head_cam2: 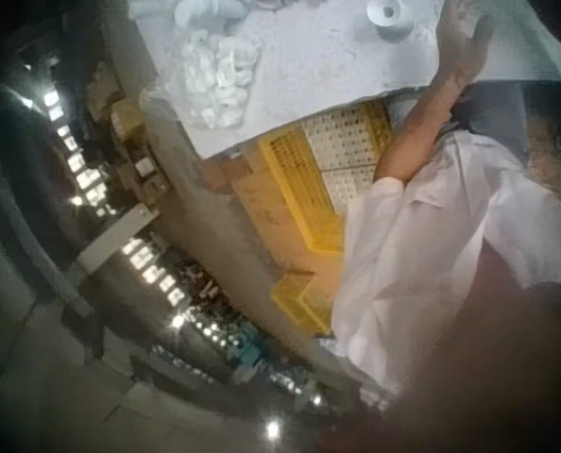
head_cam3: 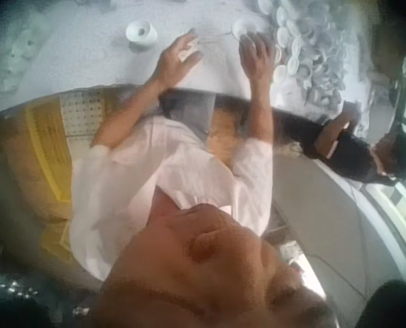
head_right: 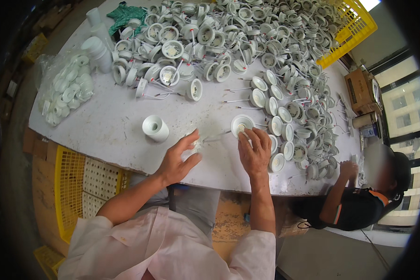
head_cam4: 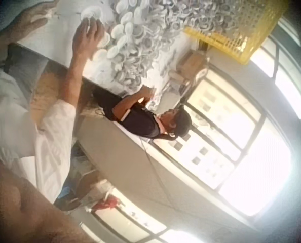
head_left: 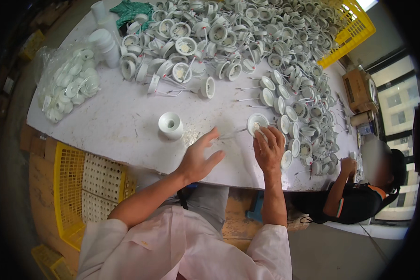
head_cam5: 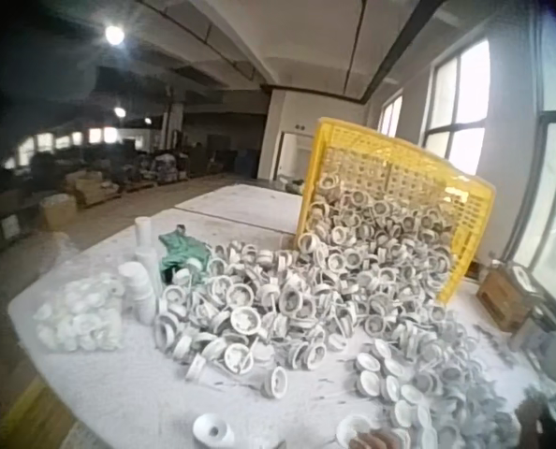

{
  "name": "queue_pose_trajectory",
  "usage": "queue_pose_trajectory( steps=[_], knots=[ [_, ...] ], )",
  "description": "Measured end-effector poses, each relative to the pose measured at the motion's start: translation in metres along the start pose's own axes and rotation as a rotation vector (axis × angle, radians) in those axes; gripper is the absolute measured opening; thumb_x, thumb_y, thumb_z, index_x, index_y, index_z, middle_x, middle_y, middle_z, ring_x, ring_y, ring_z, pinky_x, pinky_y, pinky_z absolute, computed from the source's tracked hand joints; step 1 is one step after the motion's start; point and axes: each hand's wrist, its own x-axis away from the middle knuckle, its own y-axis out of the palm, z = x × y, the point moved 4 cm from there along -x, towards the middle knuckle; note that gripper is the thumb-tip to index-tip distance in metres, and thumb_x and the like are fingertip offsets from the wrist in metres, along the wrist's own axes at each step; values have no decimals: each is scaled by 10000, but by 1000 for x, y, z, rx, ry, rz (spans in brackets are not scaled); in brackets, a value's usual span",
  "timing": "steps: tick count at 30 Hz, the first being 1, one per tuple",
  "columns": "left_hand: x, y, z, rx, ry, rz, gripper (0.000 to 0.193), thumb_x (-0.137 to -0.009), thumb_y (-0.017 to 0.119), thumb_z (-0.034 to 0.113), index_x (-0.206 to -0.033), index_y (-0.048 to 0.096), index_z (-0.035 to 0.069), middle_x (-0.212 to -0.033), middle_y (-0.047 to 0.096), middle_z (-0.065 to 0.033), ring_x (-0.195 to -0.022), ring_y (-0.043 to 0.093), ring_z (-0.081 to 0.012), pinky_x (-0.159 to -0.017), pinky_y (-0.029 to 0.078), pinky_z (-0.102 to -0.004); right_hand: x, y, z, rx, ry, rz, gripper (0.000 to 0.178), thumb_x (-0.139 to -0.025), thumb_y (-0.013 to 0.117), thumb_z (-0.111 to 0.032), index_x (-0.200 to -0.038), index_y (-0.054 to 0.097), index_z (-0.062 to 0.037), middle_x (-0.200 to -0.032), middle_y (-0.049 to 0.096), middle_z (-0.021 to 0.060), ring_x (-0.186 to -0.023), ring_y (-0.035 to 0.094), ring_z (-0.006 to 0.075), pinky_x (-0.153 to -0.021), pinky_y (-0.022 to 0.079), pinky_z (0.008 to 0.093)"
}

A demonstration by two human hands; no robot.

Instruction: The person assembles LED light fixtures by fitting plastic caps onto the light bases and arranging the components on the table by hand.

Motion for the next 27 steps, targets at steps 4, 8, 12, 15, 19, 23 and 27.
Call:
queue_pose_trajectory(
  steps=[4, 8, 12, 15, 19, 23, 27],
  knots=[
    [-22, 22, -19, -38, -15, 13, 552, -925, 596, 313, -1310, 461, -58, -1181, 609, -211, -1088, 605, -266, -920, 475, -331, -1, -10, -44, -136, -105, 32, 312, -666, 753, -15, -950, 678, -121, -1068, 625, 30, -1001, 585, 247, -855, 481, 407],
    [-13, 21, -21, 344, -272, -235, 479, -941, 582, 290, -1258, 497, -58, -1060, 648, -128, -942, 620, -191, -847, 495, -308, 11, -14, -69, -218, -125, 45, 305, -666, 732, -5, -944, 681, -120, -1097, 616, 36, -1023, 572, 251, -847, 492, 399],
    [3, 4, -15, 327, -318, -229, 417, -928, 596, 272, -1219, 549, -23, -1004, 634, -58, -807, 564, -89, -705, 489, -257, 14, -28, -78, -458, 101, 25, 389, -675, 684, 14, -1052, 659, -82, -1167, 585, 111, -1053, 557, 289, -866, 485, 400],
    [10, -4, -10, 285, -274, -186, 414, -926, 601, 261, -1214, 550, -34, -993, 648, -69, -793, 573, -89, -699, 488, -251, 19, -20, -64, -755, 439, 59, 438, -739, 621, 44, -1174, 604, -5, -1183, 593, 152, -979, 588, 239, -815, 495, 341],
    [20, -1, -7, 301, -173, -126, 410, -923, 596, 218, -1225, 534, -53, -1033, 661, -104, -896, 621, -127, -792, 500, -269, 24, 10, -58, -1202, 955, -94, 360, -866, 597, -10, -1225, 592, 15, -1111, 650, 104, -790, 590, 73, -734, 482, 225],
    [25, -3, -5, 256, -244, -133, 395, -918, 580, 178, -1228, 527, -62, -1088, 656, -138, -1010, 628, -169, -865, 495, -291, 25, 16, -69, -1054, 960, -246, 294, -866, 635, -44, -1156, 640, 2, -841, 666, 31, -677, 569, 55, -642, 471, 210],
    [27, -5, -5, 210, -255, -78, 374, -880, 566, 135, -1185, 544, -81, -1097, 657, -177, -1046, 634, -209, -889, 495, -311, 24, 18, -78, -1063, 914, -202, 254, -864, 642, -40, -1113, 650, 5, -749, 636, 11, -642, 539, 37, -602, 453, 198]
  ],
)
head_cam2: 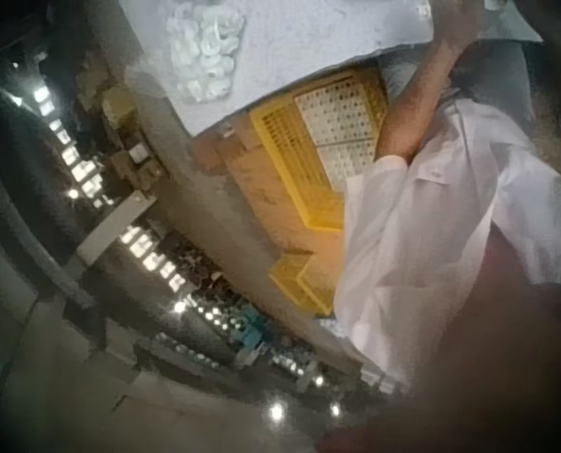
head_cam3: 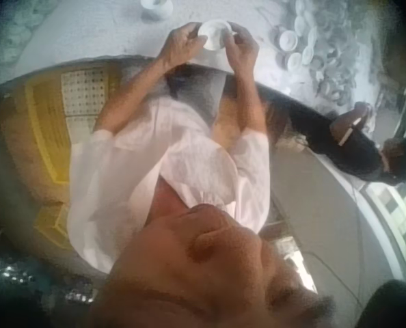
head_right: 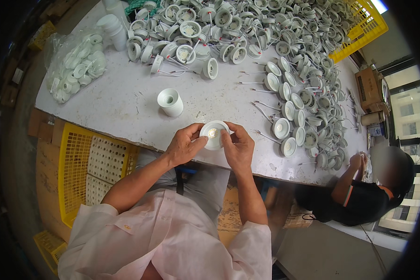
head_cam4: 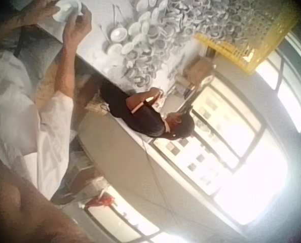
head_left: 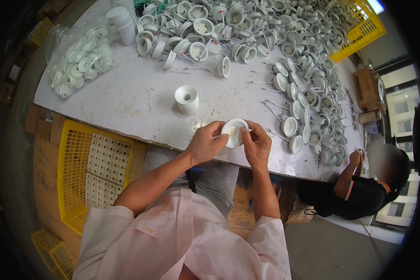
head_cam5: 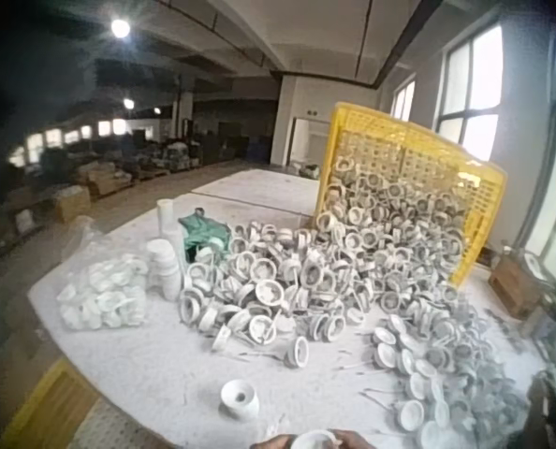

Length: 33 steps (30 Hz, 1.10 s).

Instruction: The person assembles LED light fixtures by fitting plastic caps onto the light bases and arranging the components on the table by hand.

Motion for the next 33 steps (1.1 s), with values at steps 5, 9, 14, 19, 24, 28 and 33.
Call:
queue_pose_trajectory(
  steps=[5, 9, 14, 19, 24, 28, 33],
  knots=[
    [2, -1, -1, -23, 23, 68, 353, -845, 563, 122, -1128, 571, -88, -1052, 673, -196, -1011, 655, -232, -869, 509, -322, 3, 4, -2, -11, -17, 13, 211, -857, 660, -34, -1062, 654, 17, -722, 618, -2, -615, 507, 24, -572, 425, 185],
    [2, -1, 0, -97, 27, 107, 317, -833, 566, 116, -1079, 594, -82, -985, 688, -200, -948, 678, -235, -829, 525, -321, 7, 6, -1, 16, -25, 36, 188, -850, 679, -40, -1028, 655, 17, -700, 594, -20, -598, 473, 18, -554, 400, 179],
    [3, -2, 4, -148, 50, 137, 284, -824, 572, 108, -1036, 617, -75, -935, 696, -202, -882, 694, -233, -788, 534, -322, 9, 7, 3, 58, -63, 69, 176, -841, 691, -45, -1003, 653, 16, -693, 589, -21, -593, 459, 16, -548, 395, 181],
    [1, -3, -3, -165, 25, 142, 301, -841, 560, 120, -1072, 624, -63, -865, 697, -123, -777, 640, -124, -697, 509, -276, 9, 11, 1, 97, -139, 102, 168, -837, 710, -77, -989, 670, -17, -646, 498, -77, -581, 378, 4, -512, 318, 180],
    [3, -6, -5, -96, -71, 118, 318, -829, 578, 137, -1060, 626, -76, -957, 702, -184, -881, 686, -201, -784, 525, -304, 9, 15, 3, 45, -38, 78, 170, -842, 694, -62, -995, 660, 4, -683, 556, -44, -580, 413, 5, -520, 349, 179],
    [4, -6, -5, -61, -97, 76, 342, -841, 583, 160, -1075, 612, -88, -964, 702, -182, -898, 680, -191, -793, 522, -303, 8, 14, 11, 33, -14, 47, 199, -849, 680, -61, -1026, 652, 26, -715, 609, -12, -584, 456, 8, -530, 382, 178],
    [2, -9, -12, -25, -60, 53, 360, -861, 604, 190, -1091, 602, -87, -969, 700, -177, -881, 673, -173, -781, 520, -294, 6, 5, 11, 6, 28, 36, 315, -832, 697, -80, -1119, 622, 26, -869, 642, 37, -662, 535, 53, -595, 441, 201]
  ],
)
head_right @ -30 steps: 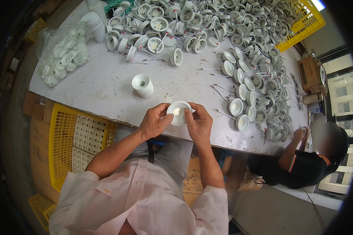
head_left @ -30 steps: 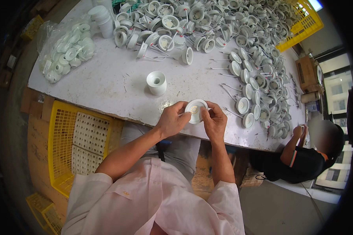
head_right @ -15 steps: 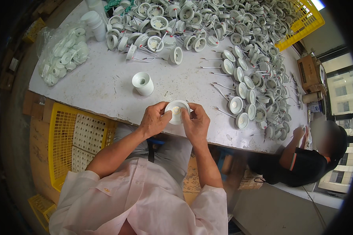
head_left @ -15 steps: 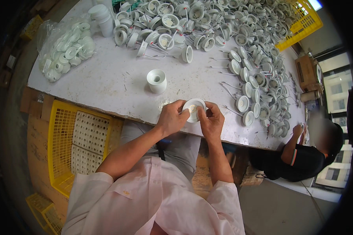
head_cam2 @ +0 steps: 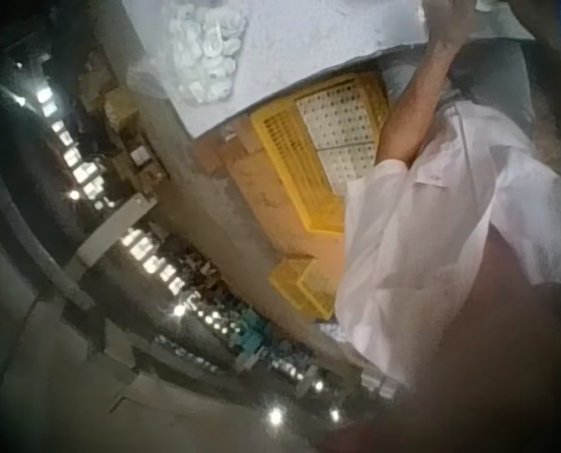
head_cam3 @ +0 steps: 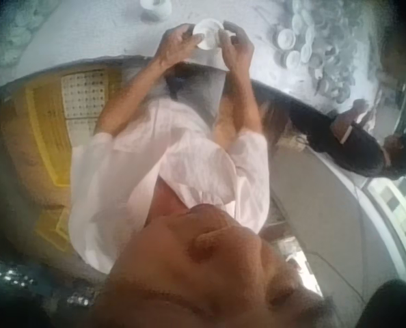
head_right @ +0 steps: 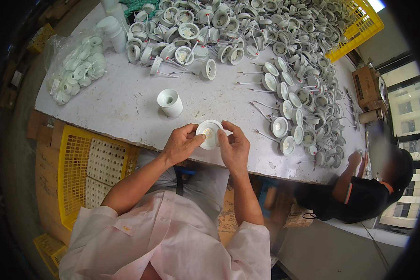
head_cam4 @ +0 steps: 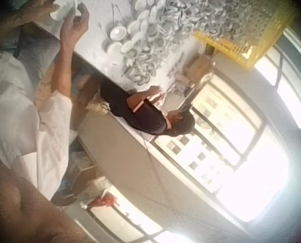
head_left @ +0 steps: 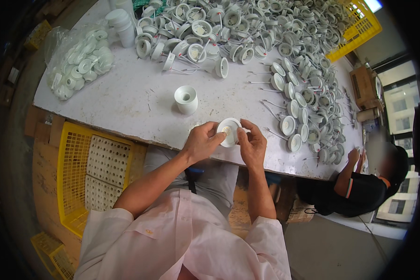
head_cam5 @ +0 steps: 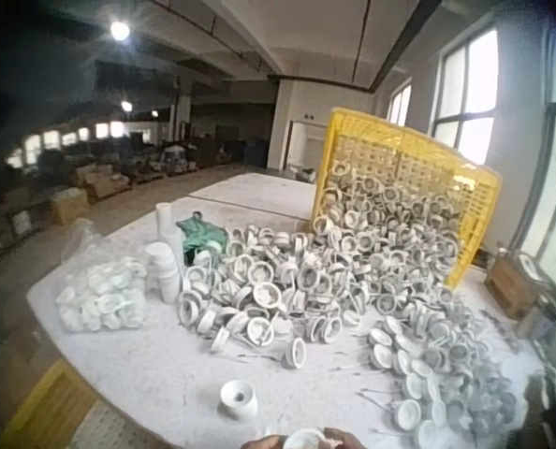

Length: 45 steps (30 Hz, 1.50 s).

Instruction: The person assembles LED light fixtures by fitting plastic caps onto the light bases and arranging the components on the table by hand.

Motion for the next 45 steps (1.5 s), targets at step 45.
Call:
queue_pose_trajectory(
  steps=[45],
  knots=[
    [-19, -13, -41, -369, 385, 97, 262, -818, 609, -10, -1074, 655, 20, -994, 694, -137, -839, 686, -215, -726, 553, -294, -164, -116, 9, 1239, -74, 260, 543, -746, 688, -483, -1143, 662, -113, -1163, 644, 124, -1202, 499, 297, -1081, 263, 527]
  ],
)
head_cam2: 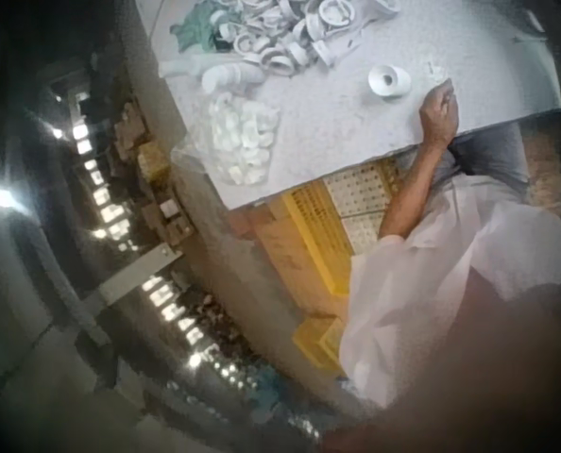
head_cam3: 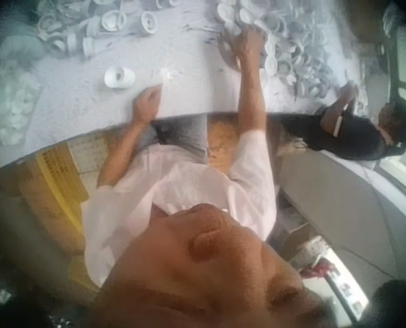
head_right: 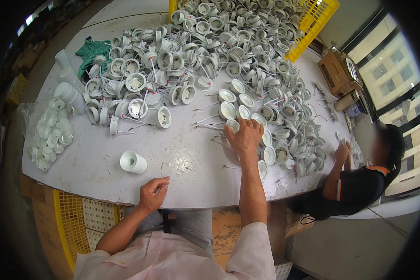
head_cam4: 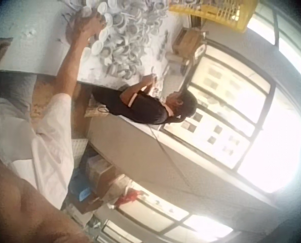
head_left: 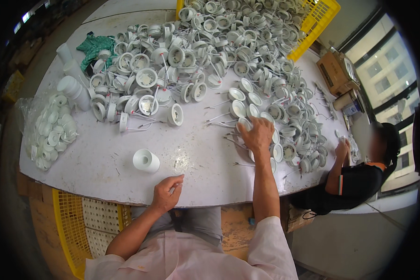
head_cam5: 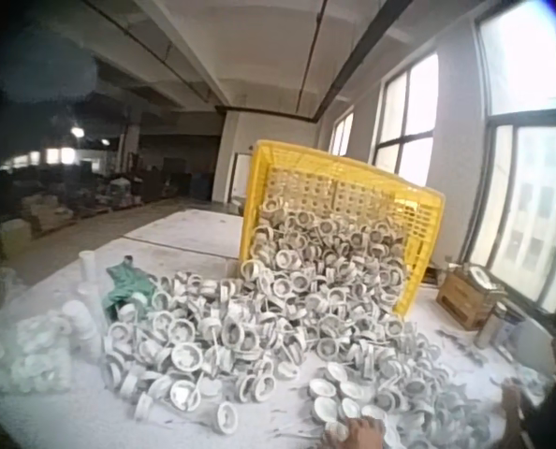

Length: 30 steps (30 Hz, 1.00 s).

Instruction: The person assembles LED light fixtures by fitting plastic caps onto the light bases and arranging the components on the table by hand.

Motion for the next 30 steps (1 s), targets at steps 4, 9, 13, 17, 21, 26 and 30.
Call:
queue_pose_trajectory(
  steps=[4, 9, 13, 17, 21, 26, 30],
  knots=[
    [0, -3, 2, -6, 21, 7, 241, -814, 603, -26, -1045, 657, 13, -925, 692, -136, -801, 687, -224, -712, 553, -295, -29, -10, -26, -223, -51, 176, 326, -813, 694, -270, -1059, 673, -57, -1072, 663, 128, -988, 614, 333, -829, 479, 405],
    [-5, -2, 10, -57, 104, -24, 237, -809, 601, -33, -1036, 658, 11, -892, 689, -137, -773, 686, -231, -705, 553, -300, -105, 40, -57, -395, -78, 104, 348, -829, 654, -271, -1103, 643, -57, -1067, 638, 151, -951, 632, 341, -808, 505, 439],
    [-5, -1, 10, -82, 73, -9, 194, -795, 608, -43, -973, 655, 15, -932, 697, -146, -809, 694, -245, -724, 553, -310, -160, 75, -86, -353, 42, 13, 315, -851, 611, -230, -1096, 621, -33, -1151, 591, 195, -988, 619, 380, -850, 505, 448],
    [-5, 1, 10, -82, 42, -20, 152, -786, 612, -52, -918, 644, 16, -968, 702, -155, -839, 698, -261, -745, 553, -324, -179, 90, -89, -382, 135, -64, 279, -865, 576, -195, -1077, 619, -18, -1161, 575, 217, -1009, 612, 404, -873, 500, 457],
    [-5, 1, 7, -90, 25, -14, 149, -783, 616, -52, -914, 644, 13, -964, 703, -157, -838, 699, -259, -749, 552, -321, -183, 96, -88, -371, 152, -72, 268, -872, 551, -174, -1080, 618, -20, -1144, 579, 213, -1006, 617, 403, -874, 501, 459],
    [-5, 1, 7, -97, 22, 4, 124, -791, 611, -47, -895, 647, 10, -965, 704, -157, -845, 700, -246, -746, 551, -311, -167, 72, -86, -420, 148, -32, 251, -870, 544, -172, -1060, 621, -27, -1110, 589, 212, -979, 623, 403, -852, 503, 460],
    [-4, 1, 9, -79, 23, 13, 136, -793, 609, -41, -911, 657, 6, -982, 703, -157, -851, 698, -215, -738, 551, -297, -151, 39, -76, -464, 167, 106, 248, -859, 543, -256, -968, 657, -65, -1044, 625, 183, -951, 616, 392, -834, 483, 471]
  ],
)
